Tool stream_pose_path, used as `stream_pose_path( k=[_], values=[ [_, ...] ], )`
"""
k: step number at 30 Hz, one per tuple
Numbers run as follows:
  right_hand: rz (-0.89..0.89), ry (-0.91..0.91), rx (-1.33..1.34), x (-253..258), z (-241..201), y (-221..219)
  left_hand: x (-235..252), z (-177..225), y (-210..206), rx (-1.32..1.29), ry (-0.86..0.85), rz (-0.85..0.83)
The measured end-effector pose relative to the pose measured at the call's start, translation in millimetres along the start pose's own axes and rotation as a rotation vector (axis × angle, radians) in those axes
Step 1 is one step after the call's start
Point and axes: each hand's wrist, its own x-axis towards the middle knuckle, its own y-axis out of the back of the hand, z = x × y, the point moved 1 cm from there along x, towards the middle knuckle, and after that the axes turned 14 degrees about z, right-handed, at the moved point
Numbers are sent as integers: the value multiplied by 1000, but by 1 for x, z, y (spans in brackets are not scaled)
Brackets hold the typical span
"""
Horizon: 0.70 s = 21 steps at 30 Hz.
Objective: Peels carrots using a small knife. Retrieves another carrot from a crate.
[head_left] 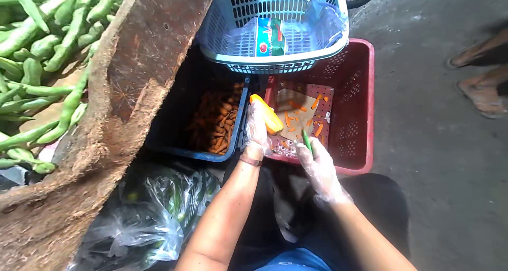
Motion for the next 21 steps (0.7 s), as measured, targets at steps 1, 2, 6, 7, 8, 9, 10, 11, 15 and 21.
stream_pose_path(
  k=[1,2,6,7,8,9,10,11,15,21],
  values=[
    [-1,-121,149,7,0,-6,-1,0,-2,-1,-23,-7],
    [1,-208,275,15,-1,-12,-2,-2,-6,1,-59,-19],
    [52,-291,419,41,-7,-20,-4,-5,-11,-68,-139,-117],
    [61,-293,425,47,-8,-14,-4,-2,-8,-89,-127,-127],
    [61,-274,424,52,-8,-6,-4,2,-5,-83,-119,-129],
    [62,-246,417,57,-8,4,-1,5,0,-37,-147,-138],
    [61,-215,386,62,-8,15,3,6,5,49,-223,-155],
    [48,-176,334,66,-7,26,6,7,9,174,-329,-184],
    [-100,10,79,75,-5,42,2,6,1,723,-481,-529],
    [-3,98,-343,47,-9,35,1,4,-10,1118,-450,-507]
  ],
)
